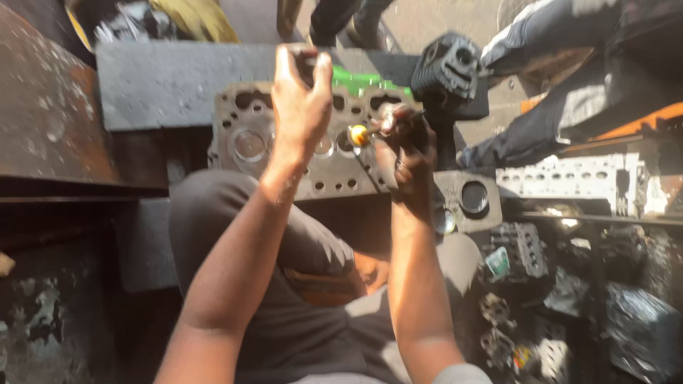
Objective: The person sits on the ground and uses a screwdriver to work on the surface of a metal engine cylinder head. They repeatedly dip the screwdriver into a small container of dark liquid and apply it to the circular valve seats on the engine part.
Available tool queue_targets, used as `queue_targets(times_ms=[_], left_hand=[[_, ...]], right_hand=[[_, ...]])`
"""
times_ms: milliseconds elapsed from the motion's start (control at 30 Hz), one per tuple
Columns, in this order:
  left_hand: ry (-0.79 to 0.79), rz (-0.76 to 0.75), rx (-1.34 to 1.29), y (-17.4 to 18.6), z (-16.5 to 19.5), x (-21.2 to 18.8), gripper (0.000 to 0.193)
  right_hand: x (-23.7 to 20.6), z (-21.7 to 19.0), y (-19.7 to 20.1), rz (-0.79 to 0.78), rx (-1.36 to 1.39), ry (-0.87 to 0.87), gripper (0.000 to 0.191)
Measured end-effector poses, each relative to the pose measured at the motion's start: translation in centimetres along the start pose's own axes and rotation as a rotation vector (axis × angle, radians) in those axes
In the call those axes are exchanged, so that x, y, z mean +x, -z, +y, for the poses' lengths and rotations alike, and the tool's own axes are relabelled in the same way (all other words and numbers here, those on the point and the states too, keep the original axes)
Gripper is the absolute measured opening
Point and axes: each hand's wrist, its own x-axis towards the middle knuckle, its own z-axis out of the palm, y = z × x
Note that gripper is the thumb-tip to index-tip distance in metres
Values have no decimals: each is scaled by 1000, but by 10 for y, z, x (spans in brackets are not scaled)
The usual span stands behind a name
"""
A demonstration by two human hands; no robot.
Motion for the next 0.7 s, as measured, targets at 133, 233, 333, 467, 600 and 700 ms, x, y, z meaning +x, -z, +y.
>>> queue_targets(times_ms=[133, 233, 333, 467, 600, 700], left_hand=[[-101, -10, 8, 2, 7, 0, 22], [-81, -46, -7, 0, 3, -1, 22], [-172, -40, -10, -1, -6, -1, 24], [-90, -54, 26, 4, -6, -8, 24], [10, -111, -15, 5, 11, -13, 24], [-62, -102, -13, -2, 19, -9, 22]], right_hand=[[-3, 11, 7, 20, -572, -124, 6], [3, 10, 4, 78, -775, -163, 22], [15, -1, -11, 140, -837, -210, 36], [31, -17, -42, -30, -711, -188, 20], [48, -12, -60, 266, -714, -37, 49], [54, 1, -50, 346, -497, -200, 50]])
